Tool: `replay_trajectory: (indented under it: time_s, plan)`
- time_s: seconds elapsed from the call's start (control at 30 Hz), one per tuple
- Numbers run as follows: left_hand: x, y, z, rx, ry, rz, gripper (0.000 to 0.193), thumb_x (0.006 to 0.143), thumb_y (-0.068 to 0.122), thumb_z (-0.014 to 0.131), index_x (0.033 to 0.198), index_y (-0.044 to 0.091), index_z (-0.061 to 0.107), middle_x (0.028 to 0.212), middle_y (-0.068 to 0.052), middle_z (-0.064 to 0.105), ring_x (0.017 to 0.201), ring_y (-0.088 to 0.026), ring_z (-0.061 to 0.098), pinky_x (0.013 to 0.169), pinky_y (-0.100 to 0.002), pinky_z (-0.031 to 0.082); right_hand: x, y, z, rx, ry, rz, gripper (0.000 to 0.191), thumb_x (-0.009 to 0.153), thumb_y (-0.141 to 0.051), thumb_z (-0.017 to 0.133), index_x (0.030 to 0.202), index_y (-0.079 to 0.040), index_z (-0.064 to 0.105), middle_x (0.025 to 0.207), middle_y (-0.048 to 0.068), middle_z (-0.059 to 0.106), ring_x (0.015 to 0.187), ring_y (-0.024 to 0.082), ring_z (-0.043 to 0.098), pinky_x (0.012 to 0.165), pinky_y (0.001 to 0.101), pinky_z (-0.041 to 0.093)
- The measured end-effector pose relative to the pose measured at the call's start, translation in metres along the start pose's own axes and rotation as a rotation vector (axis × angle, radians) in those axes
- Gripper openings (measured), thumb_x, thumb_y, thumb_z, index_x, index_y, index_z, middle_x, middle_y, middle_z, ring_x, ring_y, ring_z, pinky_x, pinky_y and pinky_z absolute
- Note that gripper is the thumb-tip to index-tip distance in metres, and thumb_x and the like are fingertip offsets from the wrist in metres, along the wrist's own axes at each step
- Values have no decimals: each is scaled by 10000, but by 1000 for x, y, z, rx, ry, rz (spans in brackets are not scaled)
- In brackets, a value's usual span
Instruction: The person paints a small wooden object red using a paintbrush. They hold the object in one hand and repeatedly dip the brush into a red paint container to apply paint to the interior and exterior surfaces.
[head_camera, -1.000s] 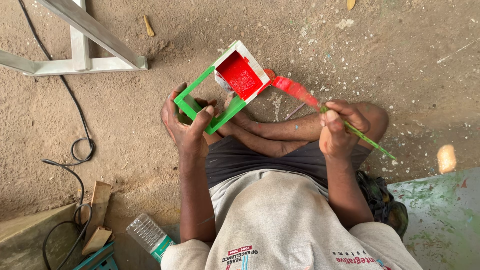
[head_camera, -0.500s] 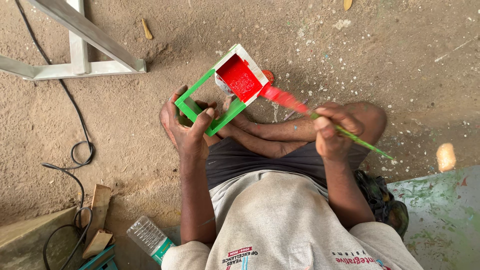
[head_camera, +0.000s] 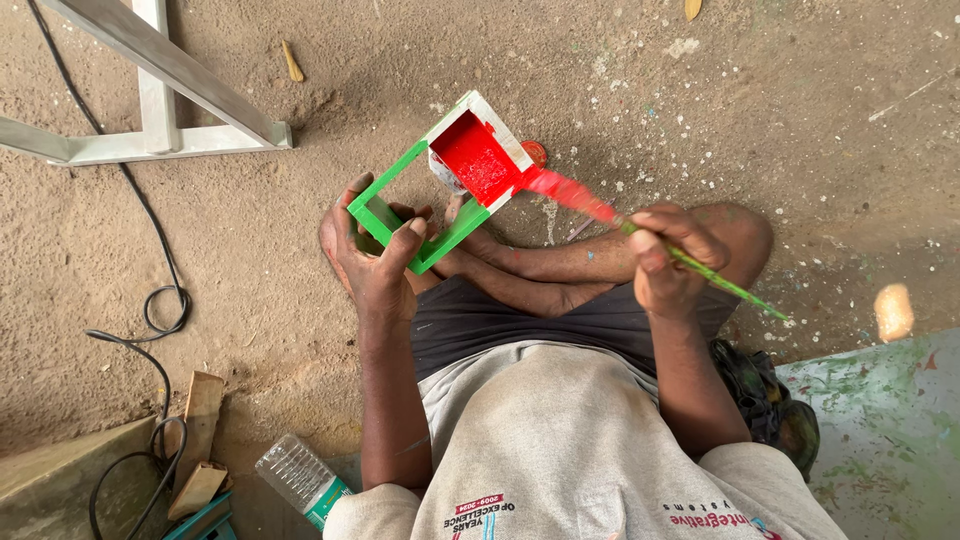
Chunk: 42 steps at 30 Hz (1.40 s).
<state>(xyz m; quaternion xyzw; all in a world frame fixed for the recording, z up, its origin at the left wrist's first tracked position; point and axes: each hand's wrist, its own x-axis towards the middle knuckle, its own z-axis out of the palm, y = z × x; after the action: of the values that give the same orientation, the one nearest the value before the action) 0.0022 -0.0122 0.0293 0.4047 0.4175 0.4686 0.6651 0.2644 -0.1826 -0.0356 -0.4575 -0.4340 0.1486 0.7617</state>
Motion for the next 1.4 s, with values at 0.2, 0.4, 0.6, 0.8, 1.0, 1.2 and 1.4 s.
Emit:
replay_trajectory:
  time_s: [0.2,0.4,0.6,0.8,1.0,1.2,1.4]
  plan:
    - [0,0,0,-6,-2,-12,785,754,100,776,1457,-6,442,1083,-157,593,1010,-293,725,883,-437,630,5,-7,-1,48,40,50,184,960,-156,784,1085,-25,750,931,81,740,738,78,662,599,189,557]
    - [-1,0,0,18,2,-11,783,759,97,781,1459,-18,450,1069,-157,605,1010,-282,725,905,-420,624,7,-9,5,-6,19,-7,162,967,-163,771,1076,-45,749,951,91,736,782,98,663,628,217,551]
    - [1,-5,-2,-47,-18,-60,814,773,98,781,1489,-1,407,1062,-158,626,1007,-264,711,926,-399,602,1,-20,15,-84,-110,-50,222,985,-253,758,1108,-68,748,927,52,733,751,84,665,644,219,537]
    - [0,-11,-5,-48,-24,-17,799,778,99,774,1484,3,412,1069,-149,626,1020,-266,716,925,-419,618,4,-20,9,-126,-21,10,200,987,-237,770,1090,-66,753,941,67,734,705,65,641,578,200,512]
    - [2,-15,-4,-62,-50,-23,812,792,109,767,1510,13,400,1088,-146,622,1037,-260,705,930,-424,618,-2,-12,9,-154,-152,-67,265,971,-310,772,1083,-74,730,942,72,734,771,87,656,597,207,533]
    - [2,-12,-5,-43,-27,-69,834,776,104,775,1504,11,380,1084,-161,637,1042,-264,710,951,-423,603,2,-26,11,-246,-60,-20,272,1012,-311,774,1093,-57,715,1010,90,721,835,109,673,738,241,554]
    - [-1,-12,-5,-52,-23,-48,812,786,105,762,1504,6,395,1081,-160,640,1034,-268,720,956,-428,605,3,-35,16,-307,-156,-3,228,1010,-240,747,1071,-26,694,988,98,721,878,143,682,745,251,563]
